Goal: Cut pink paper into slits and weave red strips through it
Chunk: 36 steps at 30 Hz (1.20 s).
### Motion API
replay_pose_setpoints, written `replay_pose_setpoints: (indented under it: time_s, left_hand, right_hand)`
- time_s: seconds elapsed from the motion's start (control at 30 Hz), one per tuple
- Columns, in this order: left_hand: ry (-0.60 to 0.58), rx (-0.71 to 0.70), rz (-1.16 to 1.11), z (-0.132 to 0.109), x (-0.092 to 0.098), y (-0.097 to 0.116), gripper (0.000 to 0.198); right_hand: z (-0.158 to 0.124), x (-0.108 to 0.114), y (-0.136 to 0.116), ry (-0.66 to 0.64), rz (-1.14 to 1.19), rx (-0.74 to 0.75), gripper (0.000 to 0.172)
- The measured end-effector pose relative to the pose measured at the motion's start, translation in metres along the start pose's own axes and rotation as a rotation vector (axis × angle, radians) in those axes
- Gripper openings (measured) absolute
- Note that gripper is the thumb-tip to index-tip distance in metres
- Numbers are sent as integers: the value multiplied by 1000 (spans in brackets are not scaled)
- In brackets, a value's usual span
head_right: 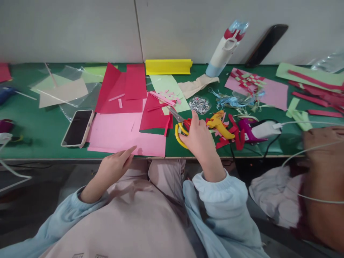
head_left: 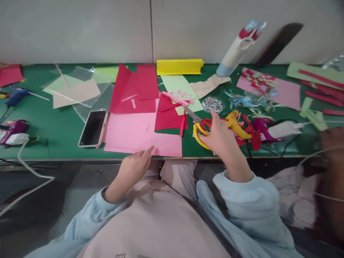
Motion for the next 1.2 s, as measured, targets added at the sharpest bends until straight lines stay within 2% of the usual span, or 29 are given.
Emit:
replay_pose_setpoints:
  time_s: [0.1,0.23,0.37,0.43,0.47,0.53,0.57,0.63,0.7,0.8,0.87,0.93,1.1,1.2]
  left_hand:
    - [-29,-29,6,8,-2,5,36]
    - [11,-114,11,16,-5,11,27]
    - [63,-161,29,19,-6,12,17]
    - [92,-183,37,19,-4,9,17]
    - [118,-194,45,20,-2,8,17]
    - [238,-243,81,22,6,5,18]
    - [334,-287,108,24,10,3,19]
    - [549,-385,164,26,21,1,20]
    - [711,-444,188,29,30,-2,22]
    - [825,-474,185,34,36,-10,23]
    - [819,-442,185,36,36,-17,19]
    - [757,-388,180,36,30,-25,14]
    - [464,-284,208,23,6,-42,18]
    - [368,-245,208,11,-5,-48,22]
  right_hand:
    - [0,0,12,-64,216,-25,87]
    - [-6,-7,26,-194,674,-68,77]
    - [-26,-19,40,-526,1175,-248,64]
    - [-43,-24,46,-720,1330,-347,49]
    - [-52,-26,48,-785,1375,-349,47]
    - [-70,-31,51,-921,1443,-279,56]
    - [-79,-33,52,-957,1477,-255,62]
    - [-97,-40,54,-1028,1523,-229,64]
    - [-112,-47,53,-1116,1577,-195,64]
    - [-129,-53,50,-1168,1660,-169,63]
    - [-137,-55,46,-1207,1657,-160,62]
    - [-144,-55,42,-1262,1641,-161,60]
    - [-160,-63,32,-1403,1618,-284,54]
    - [-166,-71,26,-1440,1603,-315,59]
Point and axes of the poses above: each hand's wrist, its own z-axis towards the middle knuckle, its own x-axis out of the back of the hand, y = z × x, the point moved 2 cm from there along z, towards the middle knuckle, and after that the axes turned 10 degrees about -x, right-handed, at the moved point
